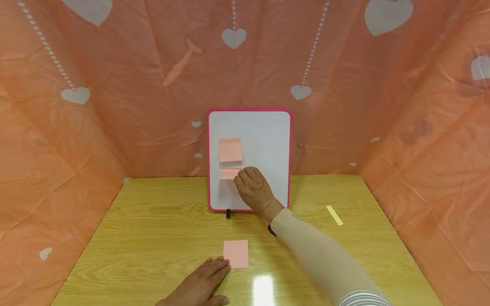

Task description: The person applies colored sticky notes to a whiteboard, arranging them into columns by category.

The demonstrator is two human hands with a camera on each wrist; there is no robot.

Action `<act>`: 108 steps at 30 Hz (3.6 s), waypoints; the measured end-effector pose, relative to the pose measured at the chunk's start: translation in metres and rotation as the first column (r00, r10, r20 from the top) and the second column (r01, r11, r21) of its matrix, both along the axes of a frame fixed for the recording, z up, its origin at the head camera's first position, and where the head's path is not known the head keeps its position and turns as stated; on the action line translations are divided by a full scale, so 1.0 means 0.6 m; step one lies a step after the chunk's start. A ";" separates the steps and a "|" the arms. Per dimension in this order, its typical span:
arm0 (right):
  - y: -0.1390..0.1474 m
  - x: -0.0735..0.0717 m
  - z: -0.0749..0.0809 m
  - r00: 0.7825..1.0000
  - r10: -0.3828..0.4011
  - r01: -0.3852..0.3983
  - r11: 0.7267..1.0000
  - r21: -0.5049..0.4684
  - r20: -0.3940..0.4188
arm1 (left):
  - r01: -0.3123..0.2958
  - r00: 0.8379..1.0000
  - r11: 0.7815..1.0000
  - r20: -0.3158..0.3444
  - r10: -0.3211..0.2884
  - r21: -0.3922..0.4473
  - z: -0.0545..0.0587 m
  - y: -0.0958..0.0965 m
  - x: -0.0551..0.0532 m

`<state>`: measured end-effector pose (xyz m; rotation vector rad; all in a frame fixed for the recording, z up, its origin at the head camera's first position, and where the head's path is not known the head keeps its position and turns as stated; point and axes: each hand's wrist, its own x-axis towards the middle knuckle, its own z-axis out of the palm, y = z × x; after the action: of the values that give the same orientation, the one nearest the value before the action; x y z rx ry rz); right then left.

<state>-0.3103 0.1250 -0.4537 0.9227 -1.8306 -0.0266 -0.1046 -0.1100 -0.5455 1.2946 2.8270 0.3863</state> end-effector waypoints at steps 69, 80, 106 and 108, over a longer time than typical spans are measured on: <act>0.014 0.019 -0.047 0.813 -0.443 0.322 0.883 0.342 0.378 | -0.030 0.999 1.000 0.031 0.030 0.005 0.027 0.004 -0.004; 0.011 0.015 -0.033 0.808 -0.445 0.290 0.871 0.397 0.386 | -0.230 0.957 0.973 -0.180 0.229 0.016 0.114 0.011 -0.128; 0.002 0.012 -0.026 0.768 -0.532 0.307 0.795 0.524 0.358 | -0.298 0.890 0.922 -0.421 0.174 -0.249 0.170 -0.012 -0.323; 0.007 0.014 -0.027 0.777 -0.527 0.313 0.799 0.514 0.346 | -0.295 0.887 0.925 -0.428 0.171 -0.241 0.168 -0.017 -0.322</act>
<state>-0.3021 0.1290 -0.4701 0.8214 -2.5440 -0.5664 -0.2980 -0.1201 -0.4448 1.0702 3.2152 -0.3507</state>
